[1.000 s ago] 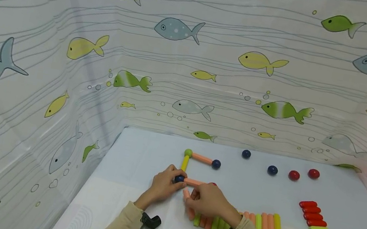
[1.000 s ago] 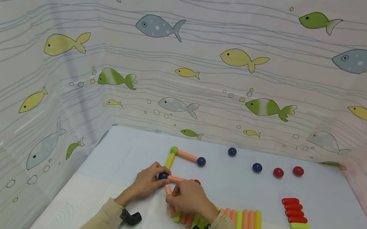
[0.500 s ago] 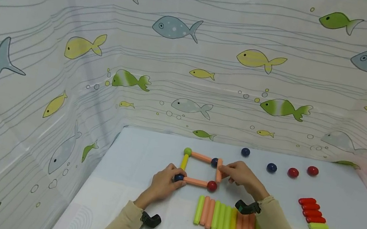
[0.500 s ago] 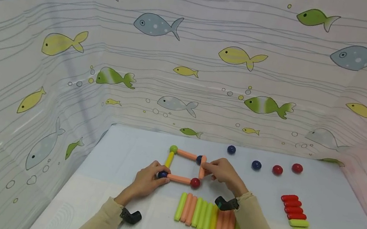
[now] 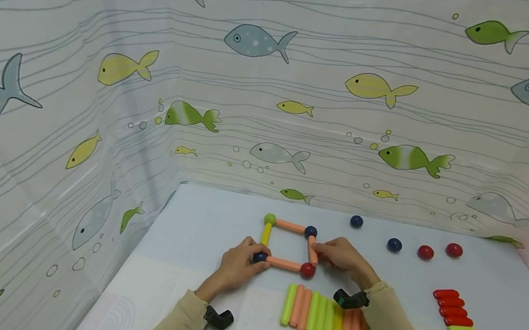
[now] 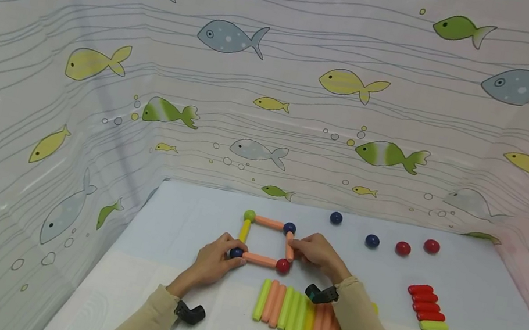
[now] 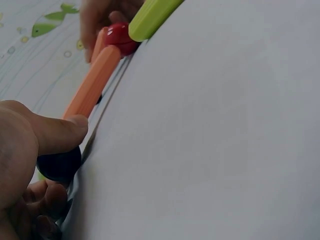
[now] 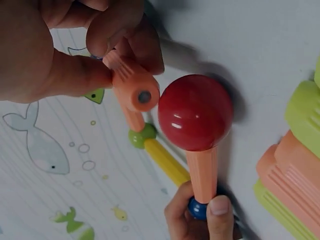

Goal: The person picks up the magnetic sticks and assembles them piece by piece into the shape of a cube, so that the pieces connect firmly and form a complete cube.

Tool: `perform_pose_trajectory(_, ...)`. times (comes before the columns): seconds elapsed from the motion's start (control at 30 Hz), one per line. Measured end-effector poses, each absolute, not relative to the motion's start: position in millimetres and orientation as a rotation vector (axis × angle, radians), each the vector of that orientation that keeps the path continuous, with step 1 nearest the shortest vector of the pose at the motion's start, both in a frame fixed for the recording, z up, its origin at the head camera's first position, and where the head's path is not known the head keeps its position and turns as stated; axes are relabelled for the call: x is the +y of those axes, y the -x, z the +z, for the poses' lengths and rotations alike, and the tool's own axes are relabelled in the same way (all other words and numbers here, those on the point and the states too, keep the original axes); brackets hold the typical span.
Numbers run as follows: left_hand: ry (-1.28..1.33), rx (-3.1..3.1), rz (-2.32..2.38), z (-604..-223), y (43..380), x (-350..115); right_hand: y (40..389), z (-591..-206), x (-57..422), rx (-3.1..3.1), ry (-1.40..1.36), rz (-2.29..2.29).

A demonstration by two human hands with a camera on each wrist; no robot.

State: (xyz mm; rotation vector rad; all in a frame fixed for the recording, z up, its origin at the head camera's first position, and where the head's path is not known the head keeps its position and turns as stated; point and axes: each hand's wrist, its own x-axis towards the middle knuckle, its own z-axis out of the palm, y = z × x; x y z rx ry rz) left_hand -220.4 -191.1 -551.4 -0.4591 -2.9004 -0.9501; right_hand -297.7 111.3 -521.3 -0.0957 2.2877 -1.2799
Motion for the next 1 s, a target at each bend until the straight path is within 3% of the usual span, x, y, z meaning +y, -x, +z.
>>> perform_pose_trajectory(1.0,0.437,-2.856,-0.915,-549.2,215.9,-184.8,290.2,-529.0,91.1,2.505,0.041,-1.221)
